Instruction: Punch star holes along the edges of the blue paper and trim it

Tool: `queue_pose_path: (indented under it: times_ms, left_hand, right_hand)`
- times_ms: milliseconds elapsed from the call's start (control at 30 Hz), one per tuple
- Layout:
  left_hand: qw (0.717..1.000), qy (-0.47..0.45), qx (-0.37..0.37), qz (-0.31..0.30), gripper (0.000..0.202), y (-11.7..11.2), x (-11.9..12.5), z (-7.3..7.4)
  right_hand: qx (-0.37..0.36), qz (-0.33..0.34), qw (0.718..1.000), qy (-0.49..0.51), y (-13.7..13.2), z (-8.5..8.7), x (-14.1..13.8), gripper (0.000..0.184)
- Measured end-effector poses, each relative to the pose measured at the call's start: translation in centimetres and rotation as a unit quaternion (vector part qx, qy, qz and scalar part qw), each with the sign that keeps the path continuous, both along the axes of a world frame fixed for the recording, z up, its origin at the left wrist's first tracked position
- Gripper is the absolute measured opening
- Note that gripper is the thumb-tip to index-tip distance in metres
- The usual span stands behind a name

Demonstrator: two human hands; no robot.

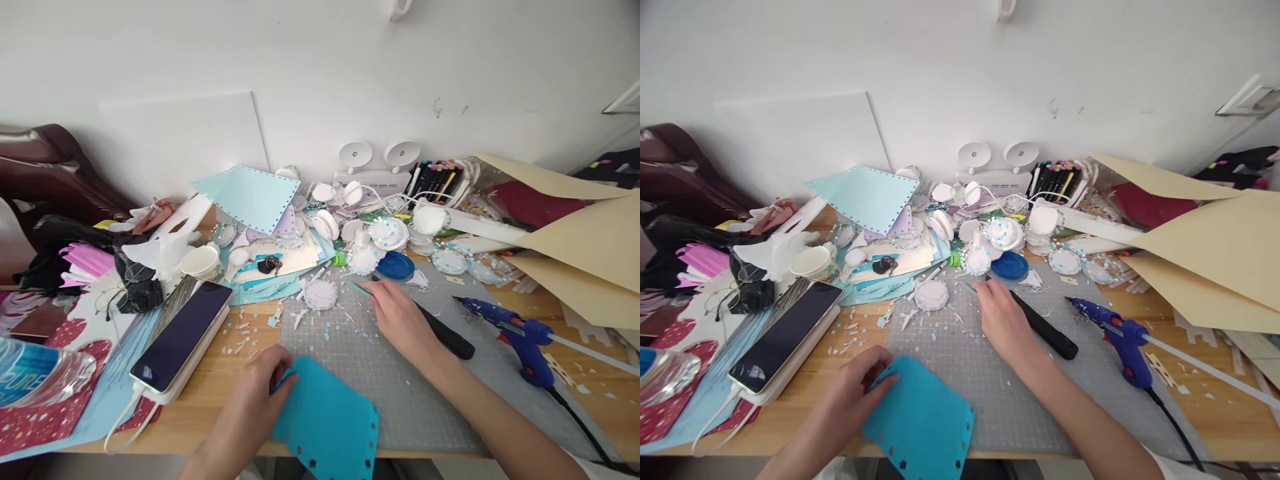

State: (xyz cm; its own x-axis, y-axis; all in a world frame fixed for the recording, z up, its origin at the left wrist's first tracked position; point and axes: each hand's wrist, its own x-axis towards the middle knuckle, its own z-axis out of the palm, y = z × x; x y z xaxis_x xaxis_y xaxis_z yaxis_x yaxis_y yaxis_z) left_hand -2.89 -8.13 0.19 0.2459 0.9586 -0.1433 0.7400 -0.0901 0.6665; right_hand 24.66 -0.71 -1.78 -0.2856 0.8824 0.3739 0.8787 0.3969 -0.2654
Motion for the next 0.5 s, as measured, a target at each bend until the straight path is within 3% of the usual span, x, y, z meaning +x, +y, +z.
queue_pose_path:
  times_ms: [133,233,400,500]
  left_hand:
    - [0.995,-0.093,-0.019,-0.028,0.016,0.0,0.6,1.7]
    - [0.99,-0.123,-0.026,-0.058,0.018,0.8,2.0,2.1]
    - [0.974,-0.121,0.0,-0.19,0.017,3.6,4.5,1.0]
    - [0.973,-0.128,0.008,-0.192,0.018,4.7,4.7,-0.1]
  right_hand:
    - [0.005,-0.01,1.0,-0.012,0.1,0.2,0.3,0.03]
    - [-0.002,0.002,1.0,-0.031,0.4,0.5,0.4,0.029]
    - [0.001,-0.018,0.999,-0.044,0.5,1.9,1.9,0.028]
    - [0.011,-0.084,0.995,-0.044,-0.2,2.2,3.4,0.023]
